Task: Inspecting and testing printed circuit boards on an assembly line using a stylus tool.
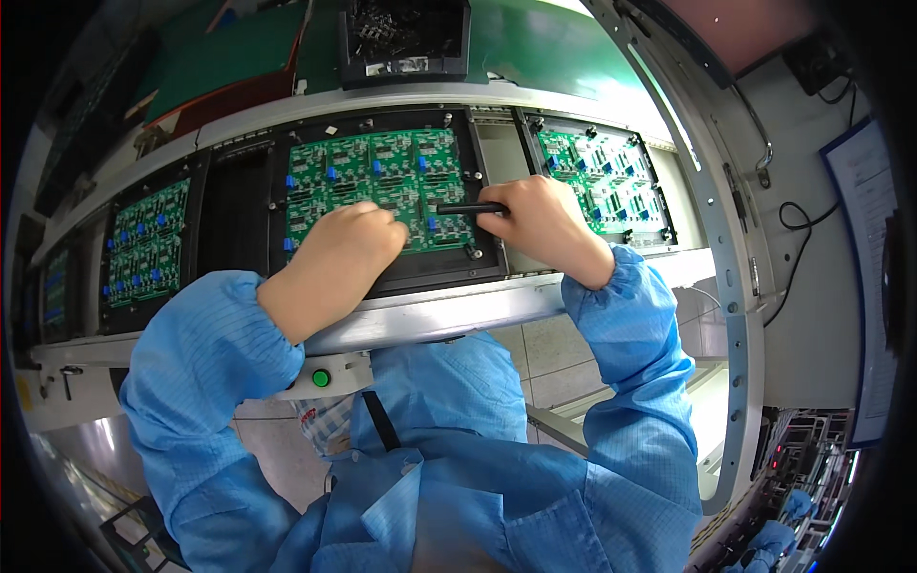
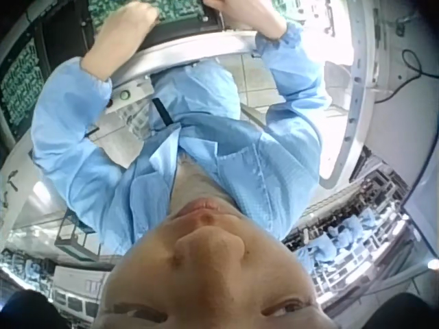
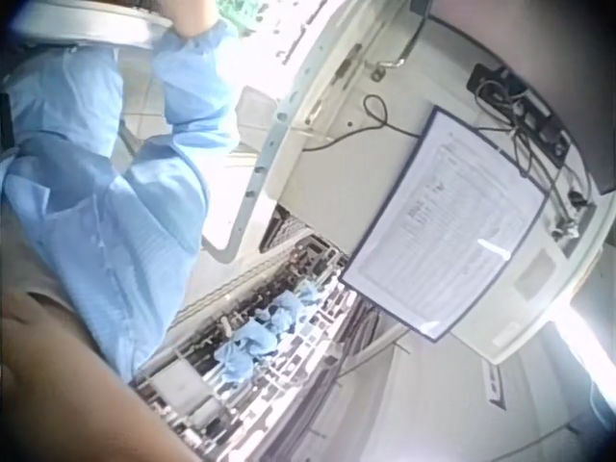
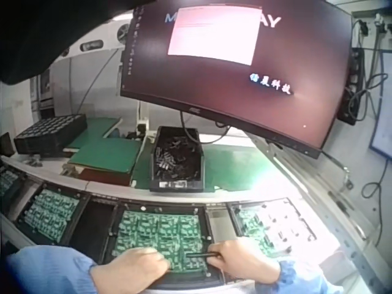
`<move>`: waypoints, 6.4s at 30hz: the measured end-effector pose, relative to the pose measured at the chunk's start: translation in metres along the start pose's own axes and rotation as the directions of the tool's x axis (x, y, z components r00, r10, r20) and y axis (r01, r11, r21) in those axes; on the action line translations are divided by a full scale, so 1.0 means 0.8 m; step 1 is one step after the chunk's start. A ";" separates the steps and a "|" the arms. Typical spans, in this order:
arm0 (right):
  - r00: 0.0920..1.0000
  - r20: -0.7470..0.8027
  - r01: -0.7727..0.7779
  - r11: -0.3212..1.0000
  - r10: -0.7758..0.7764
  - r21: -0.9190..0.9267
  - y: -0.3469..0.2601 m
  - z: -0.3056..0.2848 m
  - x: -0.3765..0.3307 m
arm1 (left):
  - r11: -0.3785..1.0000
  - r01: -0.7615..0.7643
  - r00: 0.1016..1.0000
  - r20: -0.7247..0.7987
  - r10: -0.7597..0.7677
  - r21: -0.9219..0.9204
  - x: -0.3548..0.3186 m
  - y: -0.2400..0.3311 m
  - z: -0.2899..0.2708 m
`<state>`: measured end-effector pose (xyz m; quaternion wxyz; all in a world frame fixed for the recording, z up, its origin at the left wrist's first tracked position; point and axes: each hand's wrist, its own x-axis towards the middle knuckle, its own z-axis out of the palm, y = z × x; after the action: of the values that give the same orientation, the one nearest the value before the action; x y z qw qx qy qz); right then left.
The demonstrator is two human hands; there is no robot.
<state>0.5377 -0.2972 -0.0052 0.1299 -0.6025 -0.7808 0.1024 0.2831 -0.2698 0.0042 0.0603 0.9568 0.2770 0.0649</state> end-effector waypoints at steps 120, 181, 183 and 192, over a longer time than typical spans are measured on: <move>0.847 -0.297 0.526 0.775 -0.440 0.352 -0.269 0.133 0.200 | 0.898 0.065 0.590 -0.709 -0.387 -0.436 -0.089 -0.308 -0.121; 0.884 -0.373 0.392 0.882 -0.283 0.262 -0.436 0.168 0.282 | 0.055 -0.307 0.367 -0.171 -0.914 -0.950 -0.345 -0.452 0.013; 0.864 -0.391 0.420 0.882 -0.316 0.215 -0.428 0.178 0.293 | 0.029 -0.362 0.394 -0.181 -0.901 -0.932 -0.348 -0.453 0.008; 0.884 -0.312 0.411 0.896 -0.347 0.168 -0.444 0.203 0.302 | 0.035 -0.361 0.412 -0.193 -0.890 -0.932 -0.349 -0.456 0.008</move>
<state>0.1020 -0.1541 -0.0269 0.3227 -0.4262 -0.8413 0.0801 -0.1407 -0.1143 -0.0827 0.5356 0.3717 0.3718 0.6608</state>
